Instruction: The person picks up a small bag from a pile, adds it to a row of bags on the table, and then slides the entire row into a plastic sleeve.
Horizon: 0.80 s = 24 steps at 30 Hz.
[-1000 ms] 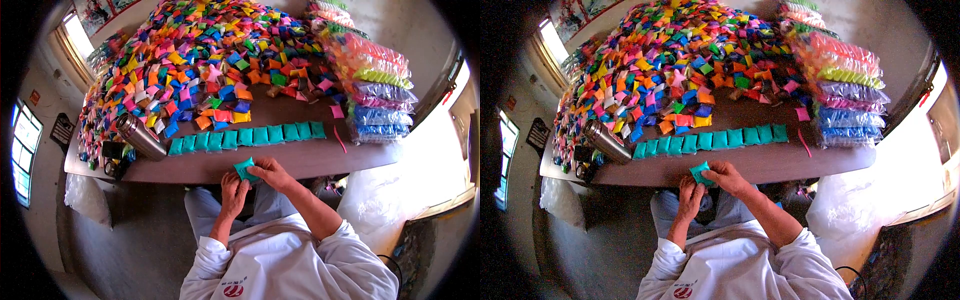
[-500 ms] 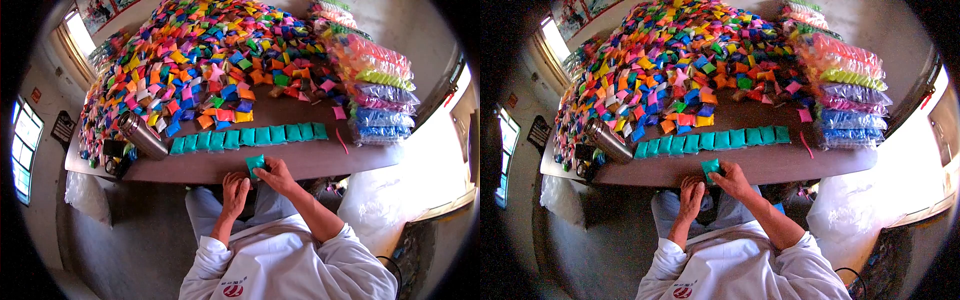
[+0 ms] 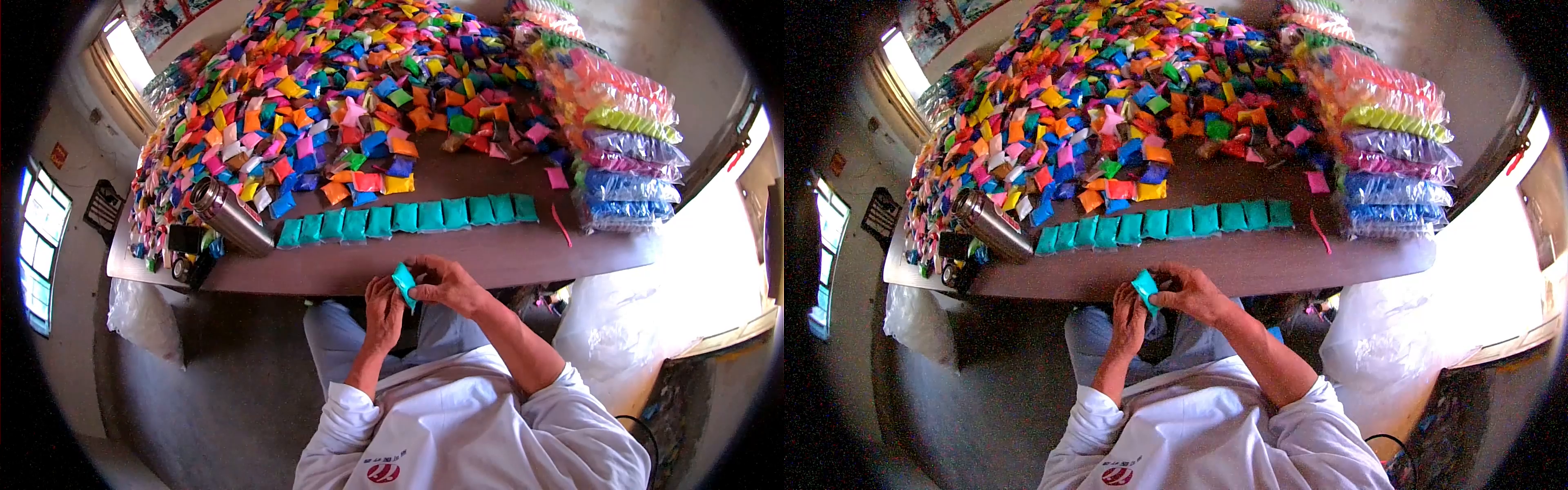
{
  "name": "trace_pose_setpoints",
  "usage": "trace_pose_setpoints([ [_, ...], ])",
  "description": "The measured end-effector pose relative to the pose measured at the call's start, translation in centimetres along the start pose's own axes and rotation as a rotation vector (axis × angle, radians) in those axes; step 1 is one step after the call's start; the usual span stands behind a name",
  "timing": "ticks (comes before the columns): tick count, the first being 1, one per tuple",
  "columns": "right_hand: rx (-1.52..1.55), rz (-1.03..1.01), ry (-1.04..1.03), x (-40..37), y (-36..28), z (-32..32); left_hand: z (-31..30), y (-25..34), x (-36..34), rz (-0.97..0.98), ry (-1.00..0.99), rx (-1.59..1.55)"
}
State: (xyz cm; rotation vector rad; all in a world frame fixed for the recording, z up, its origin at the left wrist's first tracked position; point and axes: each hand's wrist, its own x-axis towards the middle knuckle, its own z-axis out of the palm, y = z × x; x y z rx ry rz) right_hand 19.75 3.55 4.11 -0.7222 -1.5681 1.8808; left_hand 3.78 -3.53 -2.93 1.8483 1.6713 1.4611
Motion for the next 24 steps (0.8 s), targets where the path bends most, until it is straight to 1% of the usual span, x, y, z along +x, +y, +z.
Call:
trace_pose_setpoints([
  [3,-0.012,0.061,-0.011,0.2,-0.5,0.3,0.1,-1.0,-0.4,0.002,-0.014,0.010],
  [5,-0.022,0.062,-0.020,0.3,-0.1,0.2,0.3,-1.5,-0.6,0.018,-0.029,0.023],
  [7,-0.033,0.061,-0.026,0.5,0.3,0.0,0.5,-1.6,-0.9,-0.027,0.036,-0.045],
  [8,-0.044,0.077,0.006,0.4,0.6,-0.1,0.6,-1.7,-1.0,-0.025,0.034,-0.046],
  [10,-0.054,0.090,0.041,0.4,0.5,-0.1,0.5,-1.5,-0.9,-0.106,0.032,-0.100],
  [11,-0.054,0.102,0.037,0.3,0.2,-0.1,0.4,-1.4,-0.8,-0.105,0.031,-0.101],
  [13,-0.053,0.115,0.035,0.4,0.3,-0.3,-0.1,-0.5,-0.4,-0.239,-0.027,-0.271],
  [15,0.052,0.176,-0.054,0.8,1.1,-1.0,-0.3,0.0,-0.2,-0.240,-0.028,-0.253],
  [19,0.035,0.141,-0.073,1.0,1.6,-1.1,-0.6,0.9,0.1,-0.248,-0.046,-0.231],
  [20,0.047,0.094,-0.037,1.0,1.5,-0.8,-0.8,1.1,0.4,-0.247,-0.047,-0.231],
  [21,0.060,0.047,-0.002,0.9,1.4,-0.5,-1.1,1.4,0.7,-0.210,-0.087,-0.244],
  [22,0.060,0.047,-0.002,0.9,1.8,-0.5,-1.3,1.5,0.9,-0.173,-0.126,-0.257],
  [23,-0.025,0.021,0.046,1.0,2.4,-0.5,-1.4,1.4,0.8,-0.173,-0.126,-0.257],
  [24,-0.112,-0.005,0.092,1.1,2.4,-0.5,-1.4,1.3,0.7,-0.214,-0.160,-0.288],
])
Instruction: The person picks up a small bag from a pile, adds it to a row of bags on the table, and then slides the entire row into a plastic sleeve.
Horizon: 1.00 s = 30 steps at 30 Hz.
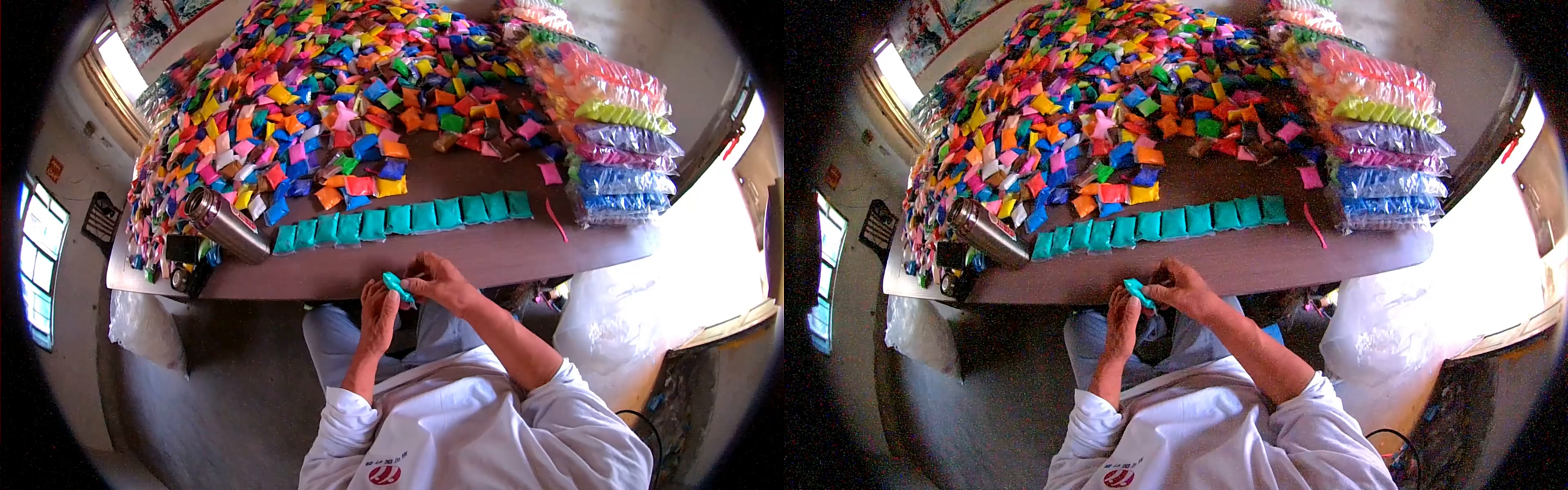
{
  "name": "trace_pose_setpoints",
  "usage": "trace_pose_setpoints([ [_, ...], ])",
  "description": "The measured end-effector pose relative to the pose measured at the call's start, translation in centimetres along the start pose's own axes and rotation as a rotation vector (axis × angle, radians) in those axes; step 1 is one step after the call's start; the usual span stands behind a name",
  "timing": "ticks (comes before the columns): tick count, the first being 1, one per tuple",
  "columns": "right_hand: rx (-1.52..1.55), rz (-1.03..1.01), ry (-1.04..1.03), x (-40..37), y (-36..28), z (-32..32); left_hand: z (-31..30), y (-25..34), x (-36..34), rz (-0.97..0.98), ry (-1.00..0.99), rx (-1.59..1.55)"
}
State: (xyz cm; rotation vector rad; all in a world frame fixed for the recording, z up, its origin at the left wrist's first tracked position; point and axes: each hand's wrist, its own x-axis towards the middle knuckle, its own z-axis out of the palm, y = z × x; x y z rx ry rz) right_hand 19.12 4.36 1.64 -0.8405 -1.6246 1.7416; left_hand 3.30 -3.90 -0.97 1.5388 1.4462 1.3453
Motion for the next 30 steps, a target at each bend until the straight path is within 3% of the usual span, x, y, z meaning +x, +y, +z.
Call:
trace_pose_setpoints([
  [4,0.268,0.200,-0.163,-0.4,-0.5,-0.1,0.4,-0.2,0.0,-0.029,0.031,0.024],
  [6,0.071,-0.001,-0.191,-0.6,-0.1,0.2,0.1,0.0,0.1,0.066,0.005,0.138],
  [8,0.044,0.023,-0.171,-0.7,-0.1,0.2,0.2,-0.1,0.3,0.168,-0.022,0.253],
  [10,0.017,0.046,-0.154,-0.6,0.0,0.0,0.6,-0.5,0.3,0.213,0.086,0.250],
  [13,0.210,0.021,-0.110,-0.8,0.3,-0.7,-0.3,-0.2,0.2,0.068,-0.009,0.130],
  [15,0.311,-0.003,-0.069,-1.0,0.0,-1.2,0.0,0.6,0.3,0.088,0.005,0.129],
  [19,0.195,-0.016,-0.047,-1.0,-0.4,-1.1,0.5,0.1,0.5,0.196,0.024,0.202],
  [25,0.225,0.009,-0.106,-0.8,-0.8,0.2,0.6,-0.9,0.2,0.200,0.046,0.270],
  [27,0.040,-0.002,-0.060,-0.2,-0.1,0.2,0.7,-1.1,0.1,0.218,0.060,0.277],
  [30,0.145,-0.002,-0.001,-0.2,-0.8,0.9,0.8,-0.7,0.2,0.233,0.090,0.278],
])
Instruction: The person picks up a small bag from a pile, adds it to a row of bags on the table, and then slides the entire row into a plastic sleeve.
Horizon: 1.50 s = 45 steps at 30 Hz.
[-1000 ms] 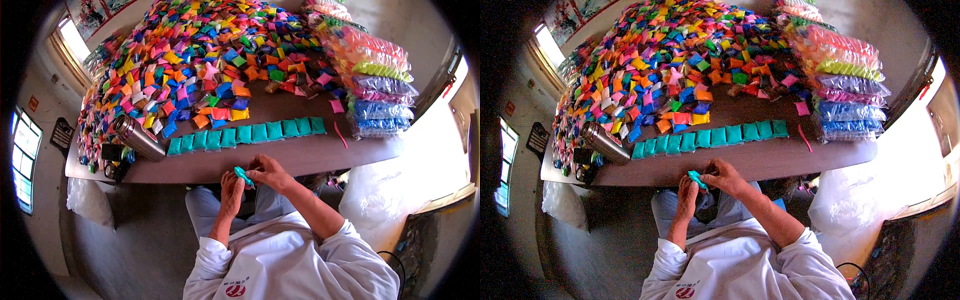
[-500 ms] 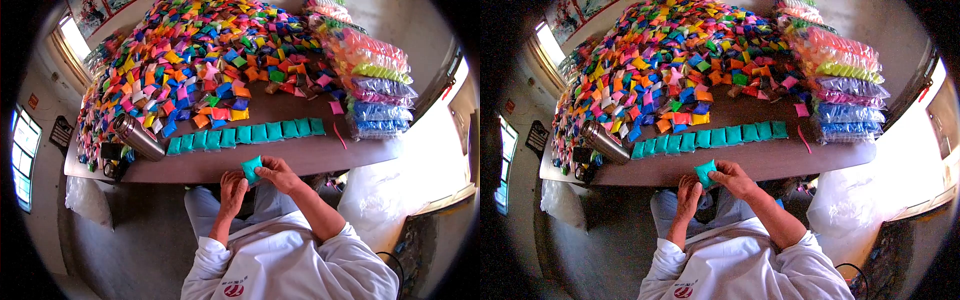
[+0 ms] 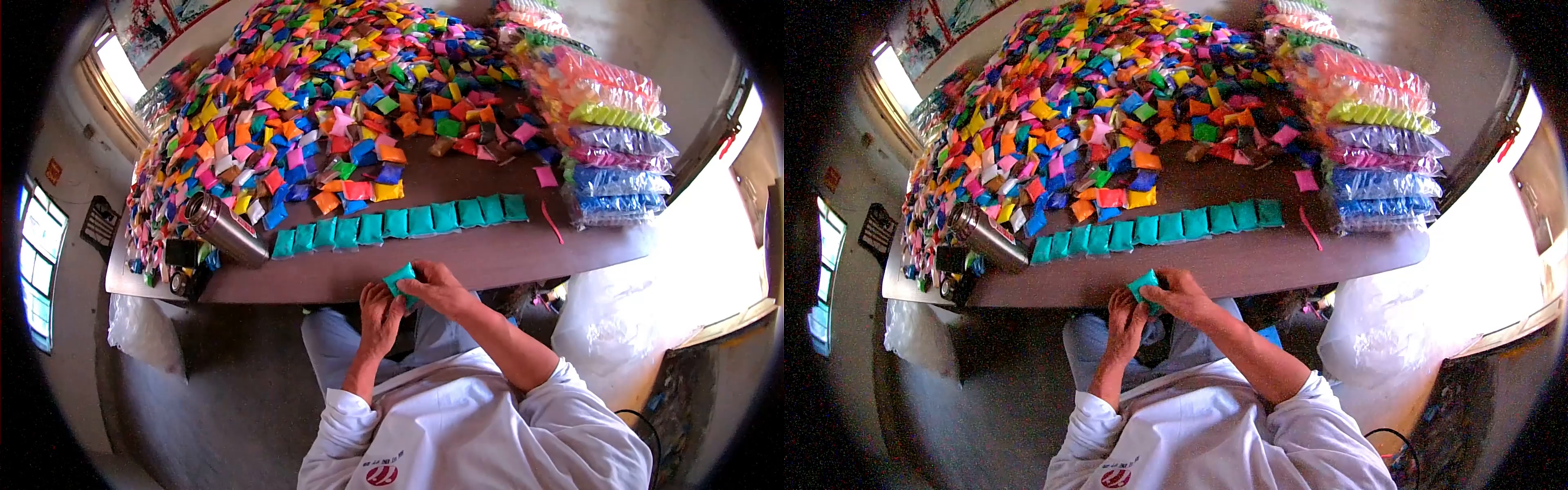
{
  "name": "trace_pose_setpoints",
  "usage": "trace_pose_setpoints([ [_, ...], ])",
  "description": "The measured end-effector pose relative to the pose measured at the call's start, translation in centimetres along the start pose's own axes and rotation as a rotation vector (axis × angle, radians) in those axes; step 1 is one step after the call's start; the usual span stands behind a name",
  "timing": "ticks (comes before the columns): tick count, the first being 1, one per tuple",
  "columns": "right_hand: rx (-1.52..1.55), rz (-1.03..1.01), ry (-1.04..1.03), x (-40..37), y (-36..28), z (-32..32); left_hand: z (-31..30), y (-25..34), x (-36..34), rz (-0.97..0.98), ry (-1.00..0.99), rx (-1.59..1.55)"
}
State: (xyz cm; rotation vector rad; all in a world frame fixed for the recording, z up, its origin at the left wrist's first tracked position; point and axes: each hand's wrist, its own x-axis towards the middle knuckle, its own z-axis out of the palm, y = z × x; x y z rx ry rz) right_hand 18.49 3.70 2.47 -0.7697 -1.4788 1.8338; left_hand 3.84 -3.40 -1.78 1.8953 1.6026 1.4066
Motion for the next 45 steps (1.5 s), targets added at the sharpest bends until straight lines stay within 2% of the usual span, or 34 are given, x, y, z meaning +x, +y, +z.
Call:
trace_pose_setpoints([
  [3,-0.024,-0.055,0.036,0.4,0.7,0.2,-0.3,0.0,0.1,-0.002,-0.018,-0.003],
  [6,-0.059,0.004,0.023,0.2,-0.5,0.5,-0.4,0.1,0.2,0.011,-0.040,0.006],
  [11,-0.033,0.000,0.013,1.5,1.8,-0.4,-0.1,0.0,0.2,0.031,-0.049,0.010],
  [13,-0.024,0.002,0.023,1.3,1.7,-0.4,0.0,0.9,0.3,0.037,0.023,0.050],
  [16,-0.028,-0.008,0.004,0.9,1.7,-0.8,-0.4,0.6,0.3,0.041,-0.035,0.028],
  [18,-0.450,-0.156,-0.035,1.1,2.9,-1.9,-0.1,0.7,0.6,0.068,0.011,-0.002],
  [19,-0.468,-0.154,-0.008,0.8,2.2,-2.1,-0.3,0.5,0.6,0.050,-0.036,-0.002],
  [22,-0.486,-0.108,-0.001,-0.6,0.4,-2.3,0.1,0.3,0.3,0.058,-0.020,0.026],
  [24,-0.284,-0.146,0.087,-1.1,-0.2,-2.4,-0.3,0.6,0.1,0.016,-0.062,0.012],
  [25,-0.289,-0.149,0.092,-1.3,-0.7,-3.0,-0.6,0.7,0.2,-0.034,-0.098,0.006],
  [27,0.011,0.031,0.257,-2.3,-2.2,-5.4,-0.7,0.5,0.1,-0.018,-0.096,-0.006],
  [29,-0.188,-0.149,0.434,-2.8,-2.0,-9.6,-0.7,0.7,0.1,-0.008,-0.095,-0.016],
  [31,-0.361,-0.230,0.572,-3.6,-2.8,-14.1,-0.6,1.1,0.2,0.018,-0.067,0.004],
  [33,-0.502,-0.444,0.804,-3.5,-3.3,-17.2,-0.3,0.6,0.0,0.018,-0.052,0.004],
  [34,-0.532,-0.359,0.898,-3.5,-4.0,-18.5,-0.2,0.4,-0.1,0.019,-0.042,0.008],
  [36,-0.898,-0.154,1.062,-3.7,-5.5,-19.6,-0.2,0.8,-0.1,0.012,-0.031,0.017],
  [45,-1.136,-0.039,0.920,-0.8,-3.9,-23.0,-0.3,1.3,0.1,-0.004,-0.024,0.049],
])
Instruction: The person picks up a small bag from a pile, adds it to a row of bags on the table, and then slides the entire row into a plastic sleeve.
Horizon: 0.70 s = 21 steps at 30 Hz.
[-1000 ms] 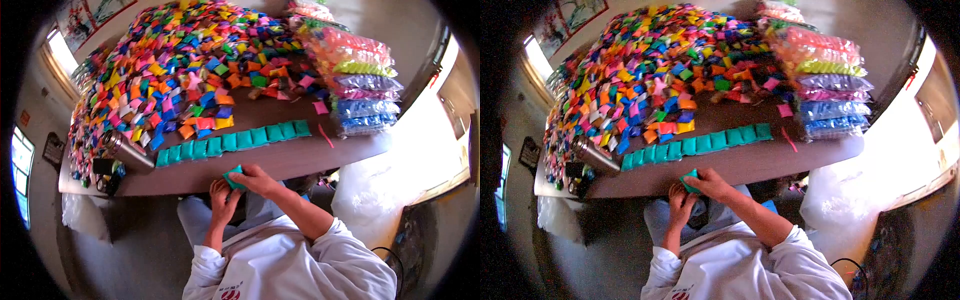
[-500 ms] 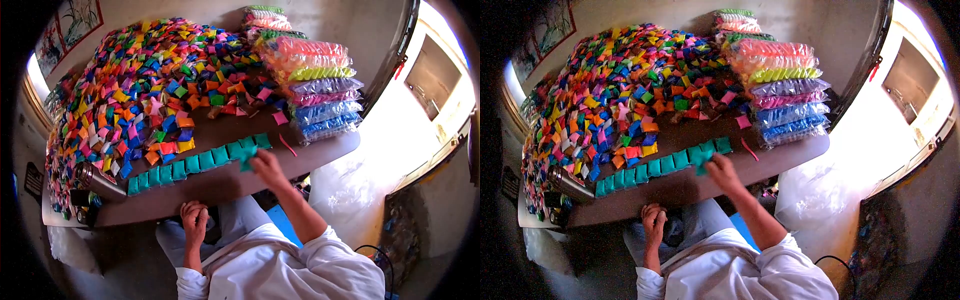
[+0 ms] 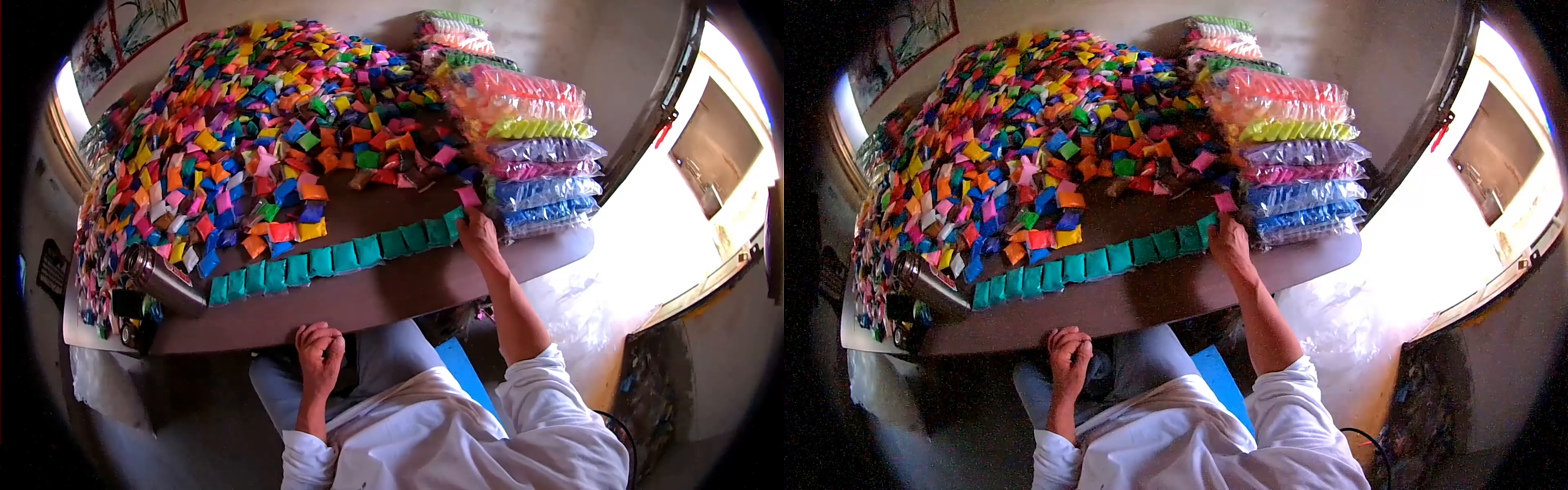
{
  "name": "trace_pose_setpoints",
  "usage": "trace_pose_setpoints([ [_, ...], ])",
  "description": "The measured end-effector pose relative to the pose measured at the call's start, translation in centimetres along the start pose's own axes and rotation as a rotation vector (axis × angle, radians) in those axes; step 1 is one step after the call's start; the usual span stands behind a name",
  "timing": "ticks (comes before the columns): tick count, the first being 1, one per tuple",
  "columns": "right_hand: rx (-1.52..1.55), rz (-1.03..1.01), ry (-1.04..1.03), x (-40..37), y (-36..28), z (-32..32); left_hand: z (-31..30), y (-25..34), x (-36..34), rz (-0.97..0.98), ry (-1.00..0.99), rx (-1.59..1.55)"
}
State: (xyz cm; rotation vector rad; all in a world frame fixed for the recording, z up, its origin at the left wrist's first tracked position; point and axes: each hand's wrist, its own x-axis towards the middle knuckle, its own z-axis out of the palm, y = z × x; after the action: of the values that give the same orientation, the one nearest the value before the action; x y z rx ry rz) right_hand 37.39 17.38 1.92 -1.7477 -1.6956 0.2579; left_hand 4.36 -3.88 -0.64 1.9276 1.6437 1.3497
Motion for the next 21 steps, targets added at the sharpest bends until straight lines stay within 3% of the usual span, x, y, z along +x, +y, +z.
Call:
trace_pose_setpoints([
  [7,-0.141,0.046,-0.045,-0.7,0.0,-0.4,0.1,-0.1,0.0,0.003,0.006,0.016],
  [9,-0.141,-0.049,0.079,-1.2,-0.1,-0.2,0.2,0.0,0.0,0.000,0.016,0.019],
  [21,0.014,-0.220,-0.033,-1.5,-1.3,0.9,0.4,-0.2,-0.1,0.035,0.041,0.043],
])
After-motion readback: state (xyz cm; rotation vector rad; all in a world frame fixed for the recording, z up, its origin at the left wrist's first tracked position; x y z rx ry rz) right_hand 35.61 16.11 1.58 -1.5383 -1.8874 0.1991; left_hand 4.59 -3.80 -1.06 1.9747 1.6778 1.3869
